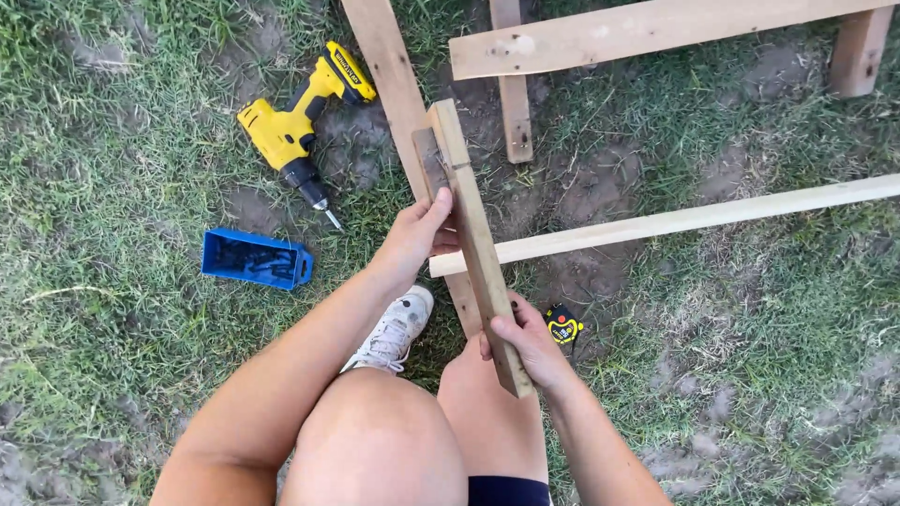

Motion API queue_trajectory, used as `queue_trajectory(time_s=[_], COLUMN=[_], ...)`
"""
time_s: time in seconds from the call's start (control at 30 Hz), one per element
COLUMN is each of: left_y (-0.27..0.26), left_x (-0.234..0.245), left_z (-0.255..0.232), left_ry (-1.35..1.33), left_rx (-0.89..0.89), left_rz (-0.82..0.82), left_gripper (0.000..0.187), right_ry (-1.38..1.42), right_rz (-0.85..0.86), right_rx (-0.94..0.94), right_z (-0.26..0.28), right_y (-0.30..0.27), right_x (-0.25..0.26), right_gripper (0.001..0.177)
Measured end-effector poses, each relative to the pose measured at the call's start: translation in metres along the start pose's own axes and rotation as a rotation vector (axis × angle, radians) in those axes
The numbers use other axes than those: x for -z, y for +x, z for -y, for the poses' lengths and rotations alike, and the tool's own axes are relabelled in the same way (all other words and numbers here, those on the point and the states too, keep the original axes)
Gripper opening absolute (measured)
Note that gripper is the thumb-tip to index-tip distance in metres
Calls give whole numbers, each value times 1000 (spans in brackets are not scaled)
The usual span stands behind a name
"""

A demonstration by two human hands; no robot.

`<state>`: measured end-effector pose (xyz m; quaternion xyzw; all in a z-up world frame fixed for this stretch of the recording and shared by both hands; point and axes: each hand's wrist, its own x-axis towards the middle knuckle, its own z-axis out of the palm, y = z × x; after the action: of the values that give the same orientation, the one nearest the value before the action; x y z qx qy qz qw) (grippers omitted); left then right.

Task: Drilling a hole in a wooden plank and measuring wooden slats for a project.

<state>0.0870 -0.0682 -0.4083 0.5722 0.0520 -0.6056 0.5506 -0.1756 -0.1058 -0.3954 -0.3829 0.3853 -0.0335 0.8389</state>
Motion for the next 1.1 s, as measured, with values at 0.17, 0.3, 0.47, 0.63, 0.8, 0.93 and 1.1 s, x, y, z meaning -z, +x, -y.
queue_trajectory(time_s=[0.17, 0.3, 0.47, 0.63, 0.8, 0.93, 1.1], left_y=[4, 1, 2, 5, -7, -12, -3], left_x=[15, 15, 11, 11, 11, 7, 22], left_z=[2, -8, -11, -6, -11, -20, -4], left_ry=[125, 105, 77, 75, 127, -54, -130], left_rx=[-73, -153, -180, -202, -106, -12, 2], left_rz=[-121, -190, -204, -211, -184, -110, -185], left_gripper=[40, 29, 24, 22, 39, 52, 53], right_ry=[-53, -59, -6, 106, 244, 401, 539], right_rz=[36, 14, 16, -3, 10, 3, 113], right_rx=[-31, -53, -113, -145, -235, -347, -430], right_z=[11, 8, 11, 6, -7, -21, -21], right_y=[13, 20, 20, 14, 8, -2, -1], right_x=[-8, -6, -12, -22, -18, -31, -44], right_gripper=[32, 34, 36, 42, 54, 67, 80])
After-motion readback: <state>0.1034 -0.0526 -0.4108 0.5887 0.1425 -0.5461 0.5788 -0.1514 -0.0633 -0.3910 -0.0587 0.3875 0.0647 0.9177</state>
